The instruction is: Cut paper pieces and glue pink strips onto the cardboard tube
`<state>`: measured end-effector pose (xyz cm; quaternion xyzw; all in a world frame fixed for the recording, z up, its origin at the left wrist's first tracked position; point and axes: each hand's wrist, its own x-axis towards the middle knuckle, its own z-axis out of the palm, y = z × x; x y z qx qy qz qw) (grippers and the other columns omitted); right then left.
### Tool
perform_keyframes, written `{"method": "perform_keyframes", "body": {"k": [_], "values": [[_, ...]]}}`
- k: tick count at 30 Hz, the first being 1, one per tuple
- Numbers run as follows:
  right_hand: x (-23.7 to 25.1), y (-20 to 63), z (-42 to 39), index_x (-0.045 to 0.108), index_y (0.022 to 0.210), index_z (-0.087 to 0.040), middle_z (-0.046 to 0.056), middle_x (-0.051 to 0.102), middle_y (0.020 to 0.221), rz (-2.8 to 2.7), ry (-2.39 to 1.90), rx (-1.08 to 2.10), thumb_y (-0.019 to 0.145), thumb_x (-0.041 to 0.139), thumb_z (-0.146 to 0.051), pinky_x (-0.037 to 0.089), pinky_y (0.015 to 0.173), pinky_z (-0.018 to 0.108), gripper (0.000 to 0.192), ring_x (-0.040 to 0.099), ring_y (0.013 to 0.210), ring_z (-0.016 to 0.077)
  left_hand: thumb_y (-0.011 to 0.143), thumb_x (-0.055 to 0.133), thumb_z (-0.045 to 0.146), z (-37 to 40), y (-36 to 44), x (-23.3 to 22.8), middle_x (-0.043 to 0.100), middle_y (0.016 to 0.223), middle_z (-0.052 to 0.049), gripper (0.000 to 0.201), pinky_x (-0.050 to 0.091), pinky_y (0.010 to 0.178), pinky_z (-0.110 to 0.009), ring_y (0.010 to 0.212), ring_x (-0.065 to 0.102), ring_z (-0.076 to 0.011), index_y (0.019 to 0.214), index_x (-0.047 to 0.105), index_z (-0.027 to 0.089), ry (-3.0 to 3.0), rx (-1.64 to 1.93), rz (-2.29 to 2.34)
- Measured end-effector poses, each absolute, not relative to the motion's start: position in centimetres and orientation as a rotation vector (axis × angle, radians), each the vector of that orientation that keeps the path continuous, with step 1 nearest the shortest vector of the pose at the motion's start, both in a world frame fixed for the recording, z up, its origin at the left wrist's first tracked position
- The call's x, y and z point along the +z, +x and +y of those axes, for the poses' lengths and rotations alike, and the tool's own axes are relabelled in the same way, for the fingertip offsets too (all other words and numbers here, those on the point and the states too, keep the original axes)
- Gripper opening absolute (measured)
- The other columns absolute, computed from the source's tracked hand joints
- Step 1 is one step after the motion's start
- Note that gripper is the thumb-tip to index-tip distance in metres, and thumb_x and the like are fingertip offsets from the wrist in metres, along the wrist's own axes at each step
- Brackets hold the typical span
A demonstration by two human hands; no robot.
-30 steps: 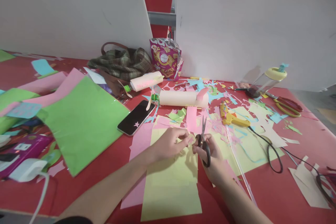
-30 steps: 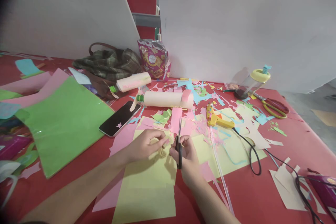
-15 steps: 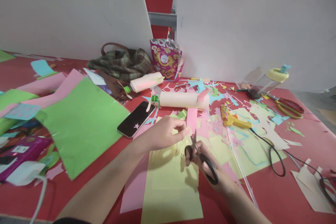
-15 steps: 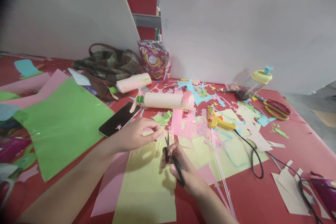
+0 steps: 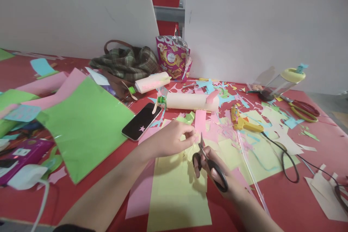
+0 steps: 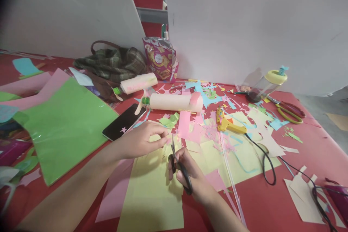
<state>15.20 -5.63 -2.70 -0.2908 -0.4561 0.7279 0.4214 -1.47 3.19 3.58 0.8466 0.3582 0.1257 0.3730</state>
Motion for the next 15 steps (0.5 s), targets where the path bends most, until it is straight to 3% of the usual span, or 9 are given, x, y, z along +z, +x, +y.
{"method": "perform_keyframes", "body": {"k": [15], "values": [[-2.43,15.15,-5.66,0.036,0.084,-0.022,0.003,0.042,0.084,-1.152,-0.728,1.804,0.072,0.049,-0.049,0.033,0.066,0.029,0.032,0.045,0.072,0.0147,0.076,0.037,0.022,3.15,-1.39,3.45,0.039,0.054,0.005,0.021,0.029,0.055,-0.020,0.052,0.036,-0.0069,0.056,0.037,0.015,2.159,0.329,0.909]]}}
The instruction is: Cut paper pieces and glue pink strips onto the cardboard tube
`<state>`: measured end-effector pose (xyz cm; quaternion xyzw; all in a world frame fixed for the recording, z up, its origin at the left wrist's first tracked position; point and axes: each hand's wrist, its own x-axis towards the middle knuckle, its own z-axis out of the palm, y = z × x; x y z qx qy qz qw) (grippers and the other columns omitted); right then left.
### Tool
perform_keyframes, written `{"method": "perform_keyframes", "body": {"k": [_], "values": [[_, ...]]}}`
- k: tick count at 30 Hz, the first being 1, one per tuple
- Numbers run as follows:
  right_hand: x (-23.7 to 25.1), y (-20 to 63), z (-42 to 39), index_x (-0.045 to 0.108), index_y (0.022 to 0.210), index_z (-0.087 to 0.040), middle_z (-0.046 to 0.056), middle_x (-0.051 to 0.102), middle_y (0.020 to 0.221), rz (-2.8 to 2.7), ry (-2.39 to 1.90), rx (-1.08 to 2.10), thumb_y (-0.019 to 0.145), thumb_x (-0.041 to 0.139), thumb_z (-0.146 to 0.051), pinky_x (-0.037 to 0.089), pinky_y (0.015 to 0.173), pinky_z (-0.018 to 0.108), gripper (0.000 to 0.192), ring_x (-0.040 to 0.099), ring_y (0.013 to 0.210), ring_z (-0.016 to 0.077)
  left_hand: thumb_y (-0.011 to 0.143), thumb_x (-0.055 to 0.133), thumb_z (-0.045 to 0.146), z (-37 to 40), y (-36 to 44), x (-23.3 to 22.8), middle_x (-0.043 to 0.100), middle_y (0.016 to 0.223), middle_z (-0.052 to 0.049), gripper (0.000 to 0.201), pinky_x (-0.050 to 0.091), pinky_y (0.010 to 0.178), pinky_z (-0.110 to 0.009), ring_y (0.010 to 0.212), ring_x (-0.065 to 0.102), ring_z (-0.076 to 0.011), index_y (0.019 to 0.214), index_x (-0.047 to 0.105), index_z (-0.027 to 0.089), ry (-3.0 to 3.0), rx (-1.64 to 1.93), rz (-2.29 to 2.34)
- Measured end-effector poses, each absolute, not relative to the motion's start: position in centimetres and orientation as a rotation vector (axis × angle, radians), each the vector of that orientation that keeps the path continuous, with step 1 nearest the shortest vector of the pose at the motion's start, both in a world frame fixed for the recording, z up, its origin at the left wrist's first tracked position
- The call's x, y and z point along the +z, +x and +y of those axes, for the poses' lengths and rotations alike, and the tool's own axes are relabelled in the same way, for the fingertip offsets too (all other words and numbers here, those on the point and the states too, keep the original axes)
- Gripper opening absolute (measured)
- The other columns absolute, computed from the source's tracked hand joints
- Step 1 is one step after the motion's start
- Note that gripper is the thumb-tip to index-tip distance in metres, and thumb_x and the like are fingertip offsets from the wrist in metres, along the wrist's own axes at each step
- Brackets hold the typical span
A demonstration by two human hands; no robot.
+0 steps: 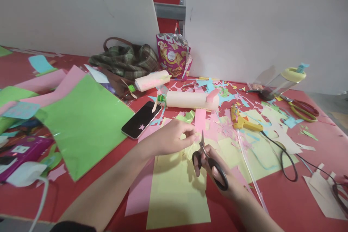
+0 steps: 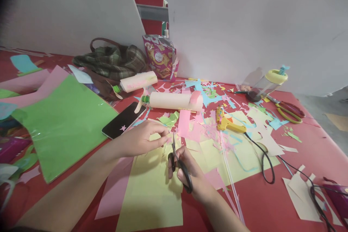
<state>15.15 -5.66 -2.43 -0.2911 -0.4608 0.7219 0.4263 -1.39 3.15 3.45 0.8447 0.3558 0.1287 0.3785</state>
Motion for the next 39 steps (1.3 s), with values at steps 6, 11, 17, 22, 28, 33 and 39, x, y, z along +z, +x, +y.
{"method": "perform_keyframes", "body": {"k": [6,11,17,22,28,33,39], "values": [[-2.55,15.13,-5.75,0.035,0.083,-0.022,0.002,0.043,0.085,-1.146,-0.736,1.805,0.071,0.049,-0.050,0.033,0.066,0.029,0.034,0.046,0.068,0.0132,0.077,0.036,0.024,3.09,-1.37,3.49,0.039,0.054,0.005,0.021,0.027,0.055,-0.020,0.052,0.036,-0.0069,0.057,0.036,0.016,2.147,0.323,0.913],[-2.80,15.22,-5.83,0.035,0.084,-0.022,0.002,0.043,0.083,-1.171,-0.749,1.785,0.072,0.048,-0.052,0.032,0.064,0.028,0.035,0.045,0.064,0.0119,0.077,0.036,0.024,3.14,-1.43,3.53,0.038,0.053,0.005,0.023,0.027,0.054,-0.021,0.051,0.035,-0.0067,0.056,0.036,0.016,2.158,0.318,0.914],[-3.14,15.29,-5.87,0.034,0.083,-0.022,0.002,0.043,0.080,-1.185,-0.764,1.775,0.071,0.047,-0.054,0.032,0.063,0.028,0.037,0.043,0.063,0.0122,0.078,0.035,0.027,3.22,-1.49,3.69,0.038,0.053,0.004,0.026,0.026,0.053,-0.021,0.051,0.035,-0.0071,0.056,0.040,0.015,2.164,0.312,0.903],[-3.10,15.30,-5.85,0.034,0.083,-0.022,0.002,0.043,0.078,-1.189,-0.786,1.770,0.070,0.047,-0.054,0.033,0.064,0.028,0.036,0.041,0.063,0.0127,0.079,0.034,0.027,3.31,-1.57,3.64,0.041,0.055,0.003,0.026,0.026,0.053,-0.021,0.052,0.036,-0.0074,0.057,0.042,0.015,2.173,0.296,0.897],[-2.88,15.32,-5.86,0.036,0.084,-0.022,0.003,0.043,0.078,-1.229,-0.764,1.753,0.071,0.045,-0.054,0.034,0.065,0.030,0.036,0.042,0.067,0.0149,0.080,0.035,0.029,3.38,-1.63,3.56,0.045,0.057,0.003,0.026,0.028,0.055,-0.021,0.054,0.040,-0.0076,0.060,0.045,0.015,2.159,0.277,0.884],[-2.78,15.24,-5.83,0.037,0.085,-0.022,0.004,0.044,0.081,-1.210,-0.737,1.780,0.070,0.045,-0.056,0.035,0.067,0.032,0.038,0.044,0.072,0.0173,0.079,0.037,0.028,3.22,-1.49,3.83,0.044,0.056,0.004,0.025,0.029,0.055,-0.020,0.053,0.038,-0.0071,0.058,0.043,0.015,2.146,0.307,0.874],[-2.88,15.19,-5.94,0.038,0.086,-0.022,0.005,0.044,0.081,-1.185,-0.737,1.763,0.070,0.045,-0.057,0.036,0.065,0.032,0.039,0.044,0.072,0.0173,0.078,0.037,0.026,3.08,-1.24,3.86,0.043,0.056,0.005,0.024,0.028,0.055,-0.020,0.053,0.037,-0.0065,0.057,0.041,0.015,2.128,0.347,0.881]]}}
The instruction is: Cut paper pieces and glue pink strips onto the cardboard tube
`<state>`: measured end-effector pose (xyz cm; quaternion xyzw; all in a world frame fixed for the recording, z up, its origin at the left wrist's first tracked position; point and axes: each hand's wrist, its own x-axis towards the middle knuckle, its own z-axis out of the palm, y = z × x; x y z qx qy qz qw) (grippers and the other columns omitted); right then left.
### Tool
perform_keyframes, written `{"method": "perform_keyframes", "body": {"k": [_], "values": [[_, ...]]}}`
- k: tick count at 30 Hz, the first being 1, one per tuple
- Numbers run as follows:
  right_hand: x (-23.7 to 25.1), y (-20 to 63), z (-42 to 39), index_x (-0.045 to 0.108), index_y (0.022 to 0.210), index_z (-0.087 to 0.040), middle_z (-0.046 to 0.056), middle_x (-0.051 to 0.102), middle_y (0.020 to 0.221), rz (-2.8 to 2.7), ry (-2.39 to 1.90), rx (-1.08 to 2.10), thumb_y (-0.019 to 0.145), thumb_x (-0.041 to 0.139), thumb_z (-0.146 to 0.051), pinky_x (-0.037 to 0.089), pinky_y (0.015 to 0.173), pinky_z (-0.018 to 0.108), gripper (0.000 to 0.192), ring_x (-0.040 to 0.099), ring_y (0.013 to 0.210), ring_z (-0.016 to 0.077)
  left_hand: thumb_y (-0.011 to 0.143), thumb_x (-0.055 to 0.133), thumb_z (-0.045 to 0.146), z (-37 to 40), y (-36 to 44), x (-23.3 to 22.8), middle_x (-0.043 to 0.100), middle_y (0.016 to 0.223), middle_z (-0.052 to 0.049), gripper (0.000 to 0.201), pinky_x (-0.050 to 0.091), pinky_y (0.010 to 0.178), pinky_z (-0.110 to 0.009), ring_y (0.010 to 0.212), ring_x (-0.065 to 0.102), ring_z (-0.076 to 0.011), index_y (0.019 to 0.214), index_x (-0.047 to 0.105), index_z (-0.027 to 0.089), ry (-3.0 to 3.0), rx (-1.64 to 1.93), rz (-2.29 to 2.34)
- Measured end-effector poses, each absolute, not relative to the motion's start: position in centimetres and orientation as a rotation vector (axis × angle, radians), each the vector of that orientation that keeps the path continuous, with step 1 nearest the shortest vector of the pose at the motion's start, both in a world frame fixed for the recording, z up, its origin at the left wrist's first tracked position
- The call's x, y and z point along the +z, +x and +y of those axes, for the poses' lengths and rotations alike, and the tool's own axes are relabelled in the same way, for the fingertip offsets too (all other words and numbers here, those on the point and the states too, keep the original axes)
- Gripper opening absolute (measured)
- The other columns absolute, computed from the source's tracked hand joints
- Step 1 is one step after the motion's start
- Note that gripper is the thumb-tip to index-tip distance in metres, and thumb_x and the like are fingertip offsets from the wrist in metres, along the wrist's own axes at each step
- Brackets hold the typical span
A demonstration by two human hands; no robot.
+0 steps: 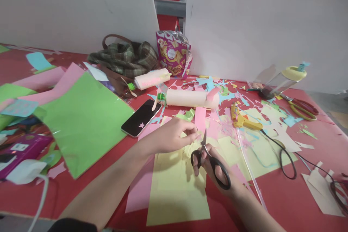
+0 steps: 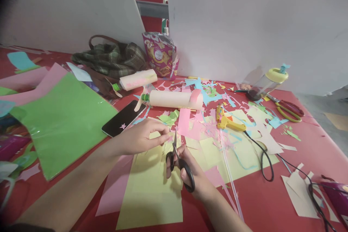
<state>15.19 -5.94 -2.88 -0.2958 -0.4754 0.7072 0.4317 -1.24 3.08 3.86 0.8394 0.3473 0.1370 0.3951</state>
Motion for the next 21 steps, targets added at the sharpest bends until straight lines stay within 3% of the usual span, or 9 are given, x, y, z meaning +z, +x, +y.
{"method": "perform_keyframes", "body": {"k": [21], "values": [[-3.03,15.40,-5.97,0.035,0.082,-0.022,0.002,0.041,0.078,-1.184,-0.742,1.804,0.070,0.047,-0.054,0.034,0.062,0.029,0.036,0.042,0.064,0.0133,0.079,0.036,0.031,3.28,-1.72,3.91,0.047,0.056,0.002,0.029,0.027,0.054,-0.022,0.054,0.041,-0.0084,0.061,0.052,0.015,2.207,0.290,0.901]]}}
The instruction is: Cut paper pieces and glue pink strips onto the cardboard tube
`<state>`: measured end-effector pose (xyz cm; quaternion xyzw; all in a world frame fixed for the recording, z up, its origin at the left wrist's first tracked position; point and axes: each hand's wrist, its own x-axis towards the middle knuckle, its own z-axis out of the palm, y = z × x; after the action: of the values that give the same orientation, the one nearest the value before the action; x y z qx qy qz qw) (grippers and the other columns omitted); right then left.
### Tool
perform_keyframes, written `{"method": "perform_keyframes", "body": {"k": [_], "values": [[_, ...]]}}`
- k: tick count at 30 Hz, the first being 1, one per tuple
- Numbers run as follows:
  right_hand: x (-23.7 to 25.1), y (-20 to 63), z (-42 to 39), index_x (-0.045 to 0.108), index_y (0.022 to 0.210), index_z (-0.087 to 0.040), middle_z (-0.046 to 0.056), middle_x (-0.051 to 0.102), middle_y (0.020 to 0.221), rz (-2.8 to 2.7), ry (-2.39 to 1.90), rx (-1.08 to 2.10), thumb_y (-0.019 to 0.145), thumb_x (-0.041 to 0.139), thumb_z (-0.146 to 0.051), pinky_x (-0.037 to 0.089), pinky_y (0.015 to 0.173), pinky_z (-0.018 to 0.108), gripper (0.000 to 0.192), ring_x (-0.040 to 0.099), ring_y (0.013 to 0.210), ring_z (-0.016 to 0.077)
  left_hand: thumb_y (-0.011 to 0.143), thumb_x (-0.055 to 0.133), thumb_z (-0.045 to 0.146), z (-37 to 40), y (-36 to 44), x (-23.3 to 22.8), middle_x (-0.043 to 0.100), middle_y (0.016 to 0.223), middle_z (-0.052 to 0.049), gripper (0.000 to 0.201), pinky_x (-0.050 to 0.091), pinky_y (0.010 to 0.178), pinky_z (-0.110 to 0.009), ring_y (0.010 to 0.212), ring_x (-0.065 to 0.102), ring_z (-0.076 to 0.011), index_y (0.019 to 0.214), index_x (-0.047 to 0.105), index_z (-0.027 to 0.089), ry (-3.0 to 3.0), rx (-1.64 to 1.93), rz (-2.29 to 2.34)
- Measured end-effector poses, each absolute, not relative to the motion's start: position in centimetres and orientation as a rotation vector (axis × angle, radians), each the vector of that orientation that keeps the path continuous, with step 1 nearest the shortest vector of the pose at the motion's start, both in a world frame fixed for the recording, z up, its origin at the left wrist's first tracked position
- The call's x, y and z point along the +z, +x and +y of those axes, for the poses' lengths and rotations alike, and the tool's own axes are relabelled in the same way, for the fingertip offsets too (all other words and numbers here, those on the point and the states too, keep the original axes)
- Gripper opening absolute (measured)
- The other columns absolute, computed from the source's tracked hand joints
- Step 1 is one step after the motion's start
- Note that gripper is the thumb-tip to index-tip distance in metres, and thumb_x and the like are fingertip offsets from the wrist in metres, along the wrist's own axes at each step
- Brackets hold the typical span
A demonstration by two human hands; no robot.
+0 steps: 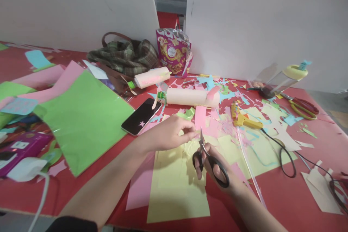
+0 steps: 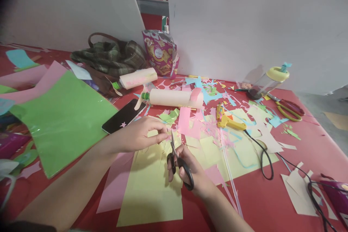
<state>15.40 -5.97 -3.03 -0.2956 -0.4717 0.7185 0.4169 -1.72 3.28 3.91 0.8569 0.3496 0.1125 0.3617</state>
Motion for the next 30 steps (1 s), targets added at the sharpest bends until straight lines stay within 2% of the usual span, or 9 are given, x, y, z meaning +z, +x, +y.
{"method": "perform_keyframes", "body": {"k": [15,30], "values": [[-2.99,15.34,-5.72,0.035,0.080,-0.021,0.001,0.043,0.074,-1.185,-0.726,1.865,0.070,0.051,-0.051,0.036,0.055,0.026,0.036,0.043,0.060,0.0103,0.077,0.040,0.028,3.59,-2.35,4.17,0.052,0.056,0.002,0.025,0.029,0.057,-0.021,0.057,0.046,-0.0093,0.059,0.053,0.015,2.181,0.199,0.901],[-3.09,15.20,-5.75,0.035,0.079,-0.021,-0.001,0.043,0.071,-1.133,-0.755,1.891,0.067,0.056,-0.049,0.037,0.052,0.024,0.037,0.042,0.058,0.0092,0.075,0.041,0.034,3.75,-2.37,4.08,0.054,0.056,0.002,0.028,0.031,0.056,-0.020,0.057,0.047,-0.0097,0.058,0.053,0.015,2.101,0.171,0.966]]}}
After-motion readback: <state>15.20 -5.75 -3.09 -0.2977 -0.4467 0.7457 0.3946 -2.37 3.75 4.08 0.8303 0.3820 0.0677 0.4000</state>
